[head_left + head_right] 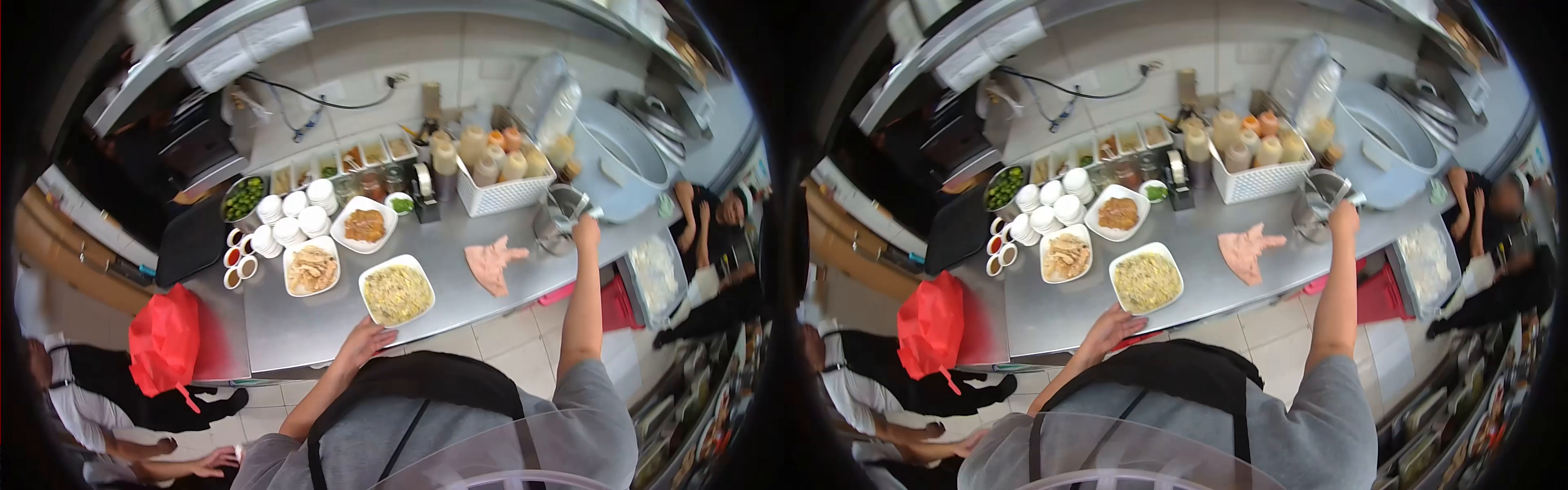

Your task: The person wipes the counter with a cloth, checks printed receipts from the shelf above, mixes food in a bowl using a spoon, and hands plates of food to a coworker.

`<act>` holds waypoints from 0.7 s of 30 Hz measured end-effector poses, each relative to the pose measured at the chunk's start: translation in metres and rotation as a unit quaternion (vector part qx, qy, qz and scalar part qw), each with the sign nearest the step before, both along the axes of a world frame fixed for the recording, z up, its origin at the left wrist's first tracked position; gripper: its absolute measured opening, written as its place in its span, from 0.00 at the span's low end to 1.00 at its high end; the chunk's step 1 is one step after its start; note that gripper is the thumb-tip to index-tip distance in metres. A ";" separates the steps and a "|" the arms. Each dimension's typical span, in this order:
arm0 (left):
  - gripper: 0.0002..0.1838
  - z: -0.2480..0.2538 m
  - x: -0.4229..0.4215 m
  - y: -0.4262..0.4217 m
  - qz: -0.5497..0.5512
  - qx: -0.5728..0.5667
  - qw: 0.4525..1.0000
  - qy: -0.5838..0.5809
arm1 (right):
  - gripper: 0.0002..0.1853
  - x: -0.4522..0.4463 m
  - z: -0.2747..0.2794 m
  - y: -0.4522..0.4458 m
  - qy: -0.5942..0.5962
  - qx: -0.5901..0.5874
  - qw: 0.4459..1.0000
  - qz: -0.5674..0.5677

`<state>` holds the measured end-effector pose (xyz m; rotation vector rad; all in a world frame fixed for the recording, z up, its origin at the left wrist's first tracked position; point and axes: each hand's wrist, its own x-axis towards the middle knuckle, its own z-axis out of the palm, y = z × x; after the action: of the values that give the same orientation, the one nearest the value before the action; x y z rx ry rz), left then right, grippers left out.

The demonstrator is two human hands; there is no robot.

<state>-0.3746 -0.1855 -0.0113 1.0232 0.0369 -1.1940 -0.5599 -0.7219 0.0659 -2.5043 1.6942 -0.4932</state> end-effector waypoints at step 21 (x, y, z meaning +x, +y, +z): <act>0.26 0.029 -0.008 -0.043 0.038 0.037 0.998 -0.026 | 0.11 0.052 -0.116 0.197 -0.303 0.297 0.819 0.388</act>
<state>-0.3822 -0.2281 0.0181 1.1073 0.0796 -1.1035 -0.5078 -0.5245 -0.0503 -1.9861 0.4140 -0.4820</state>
